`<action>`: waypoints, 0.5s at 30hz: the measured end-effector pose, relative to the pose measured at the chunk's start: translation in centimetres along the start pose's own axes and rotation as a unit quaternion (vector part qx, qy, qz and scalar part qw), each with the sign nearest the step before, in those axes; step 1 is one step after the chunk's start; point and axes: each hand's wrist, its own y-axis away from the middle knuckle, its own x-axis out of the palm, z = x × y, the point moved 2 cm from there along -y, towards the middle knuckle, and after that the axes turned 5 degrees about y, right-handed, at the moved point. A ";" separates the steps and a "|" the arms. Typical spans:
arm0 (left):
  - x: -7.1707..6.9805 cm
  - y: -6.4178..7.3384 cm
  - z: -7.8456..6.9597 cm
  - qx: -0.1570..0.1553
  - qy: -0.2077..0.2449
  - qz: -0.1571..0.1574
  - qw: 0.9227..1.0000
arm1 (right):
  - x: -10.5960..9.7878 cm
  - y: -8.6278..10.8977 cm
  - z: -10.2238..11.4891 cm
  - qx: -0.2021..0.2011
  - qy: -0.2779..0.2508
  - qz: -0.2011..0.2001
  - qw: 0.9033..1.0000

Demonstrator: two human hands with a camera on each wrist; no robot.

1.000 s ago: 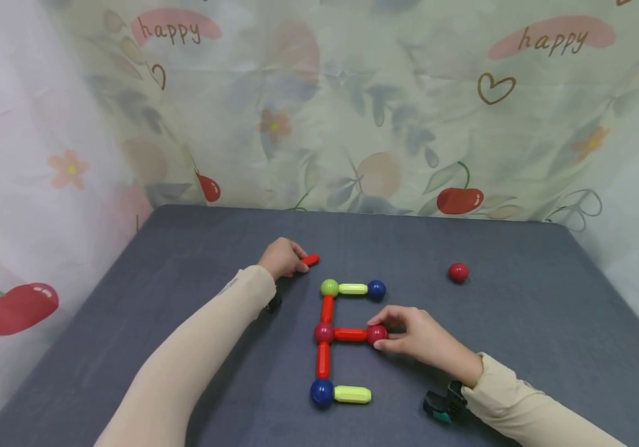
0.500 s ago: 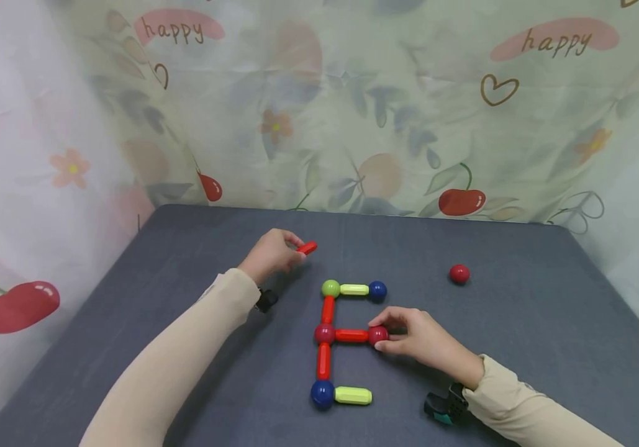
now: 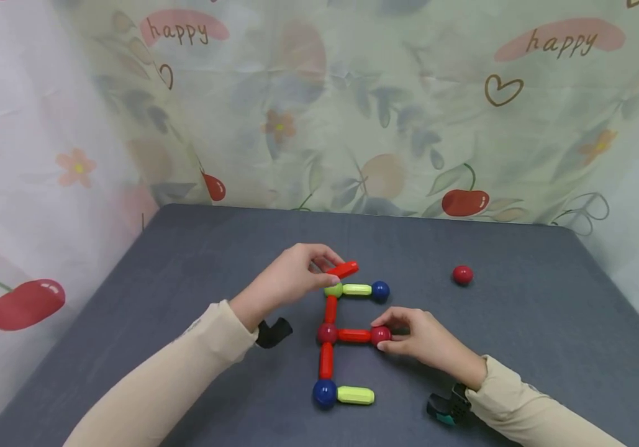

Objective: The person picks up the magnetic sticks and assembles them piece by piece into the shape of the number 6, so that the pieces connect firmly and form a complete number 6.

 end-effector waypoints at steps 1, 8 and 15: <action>0.5 0.4 -0.2 0.007 -0.005 0.009 1.000 | 0.0 0.0 0.0 -0.002 0.000 -0.001 1.000; 4.6 2.3 0.2 0.033 -0.026 0.073 0.996 | 0.0 0.1 0.0 -0.032 -0.003 0.002 0.999; 8.7 2.4 1.7 0.055 -0.094 0.135 0.985 | -0.1 0.2 0.1 -0.034 -0.002 0.005 0.999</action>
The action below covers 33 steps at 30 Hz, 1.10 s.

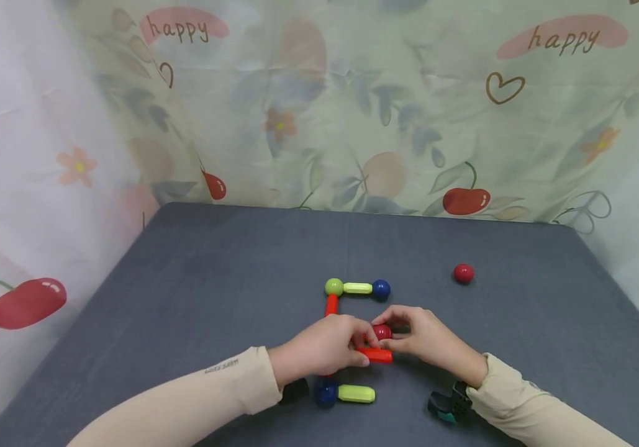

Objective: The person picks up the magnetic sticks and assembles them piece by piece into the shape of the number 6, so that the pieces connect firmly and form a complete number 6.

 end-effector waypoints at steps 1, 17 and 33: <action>0.5 -0.2 0.1 0.007 -0.023 0.004 1.000 | 0.0 0.0 0.0 -0.001 0.001 0.000 1.000; 2.5 -1.4 0.1 0.052 -0.165 0.040 0.984 | 0.0 0.0 0.0 -0.003 0.002 0.002 1.000; 1.9 -1.1 0.0 0.029 -0.136 0.031 0.990 | 0.0 0.1 0.0 -0.009 0.010 -0.003 1.000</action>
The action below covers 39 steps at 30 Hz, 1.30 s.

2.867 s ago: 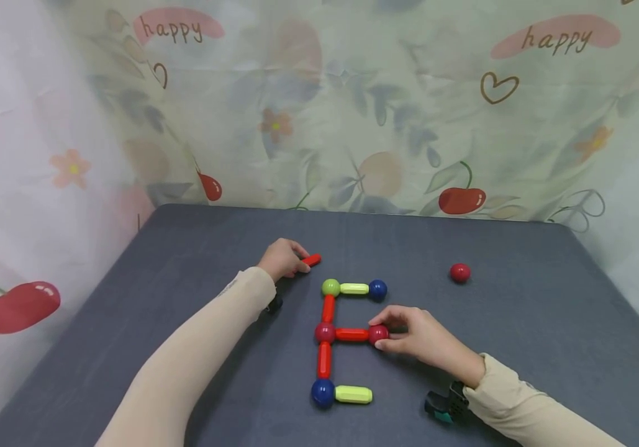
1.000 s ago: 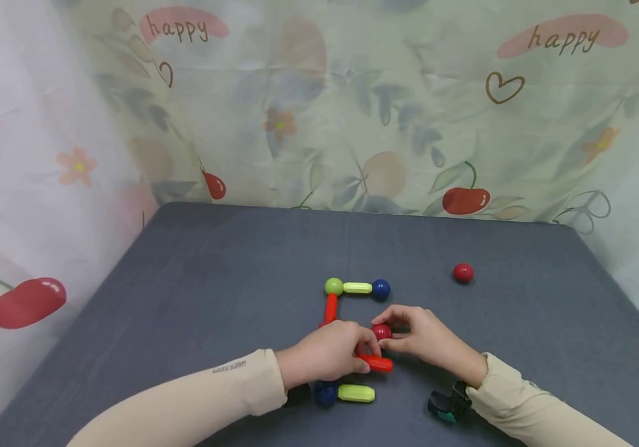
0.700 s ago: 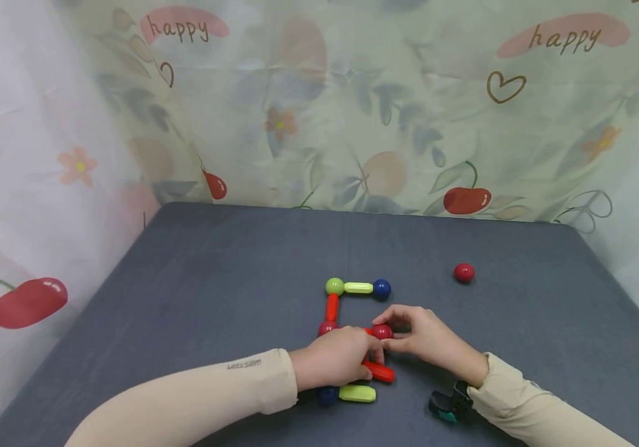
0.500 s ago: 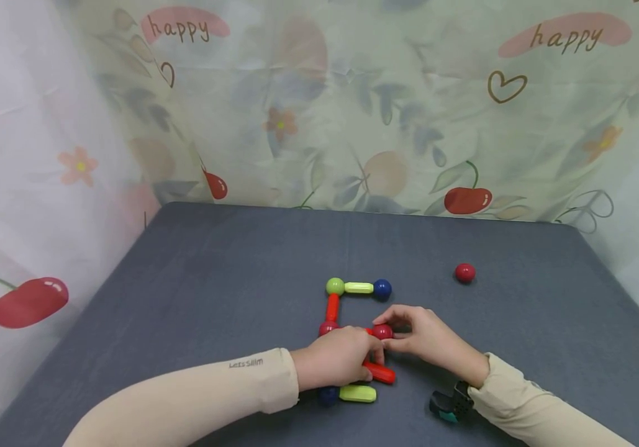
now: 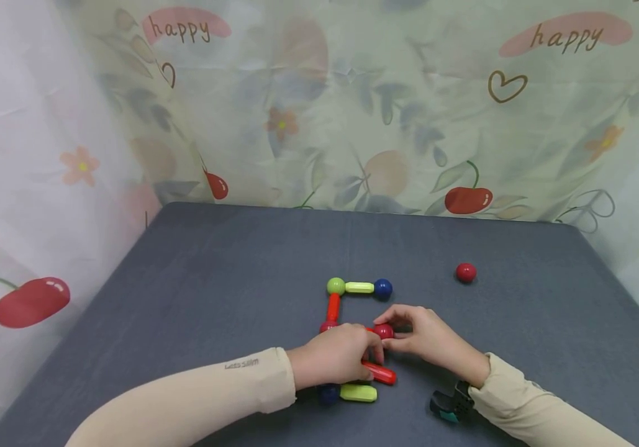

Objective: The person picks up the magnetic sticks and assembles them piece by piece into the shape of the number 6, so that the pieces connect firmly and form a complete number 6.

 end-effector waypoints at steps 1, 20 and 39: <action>-0.3 0.1 0.0 -0.002 0.005 -0.005 1.000 | 0.0 0.0 0.0 0.000 0.000 0.000 1.000; -5.3 -0.3 7.7 -0.148 0.291 -0.105 0.939 | 0.1 -0.2 -0.2 0.033 0.004 -0.005 0.999; -3.4 -1.6 9.4 -0.161 0.456 -0.089 0.871 | 0.0 -0.2 0.1 0.043 0.002 0.007 0.999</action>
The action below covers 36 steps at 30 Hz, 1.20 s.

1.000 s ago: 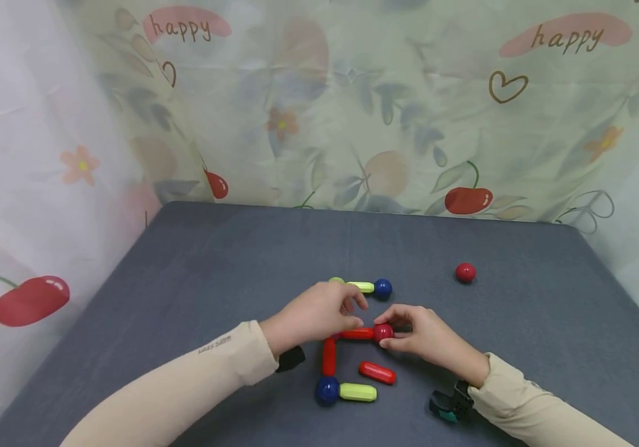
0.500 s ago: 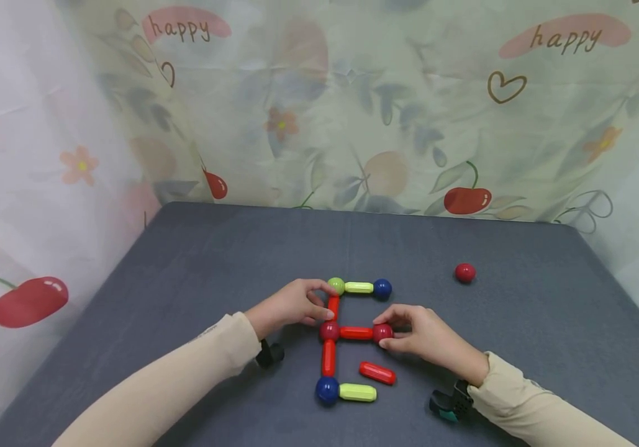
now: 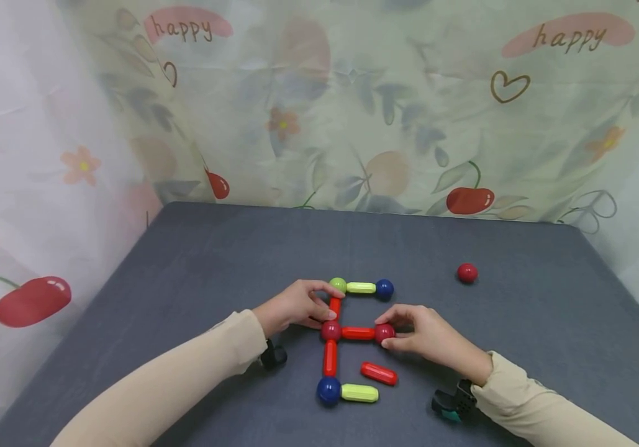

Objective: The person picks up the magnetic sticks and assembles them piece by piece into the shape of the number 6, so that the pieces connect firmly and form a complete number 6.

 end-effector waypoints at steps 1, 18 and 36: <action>0.0 0.0 0.0 0.000 0.000 0.000 1.000 | 0.0 0.0 0.0 -0.001 0.003 0.000 1.000; -0.1 0.0 0.0 -0.003 0.001 -0.003 1.000 | -0.9 1.5 1.6 -0.028 -0.006 -0.055 0.998; 0.0 -0.1 0.1 -0.001 0.003 0.001 1.000 | 1.7 3.1 2.5 -0.046 0.023 0.094 0.994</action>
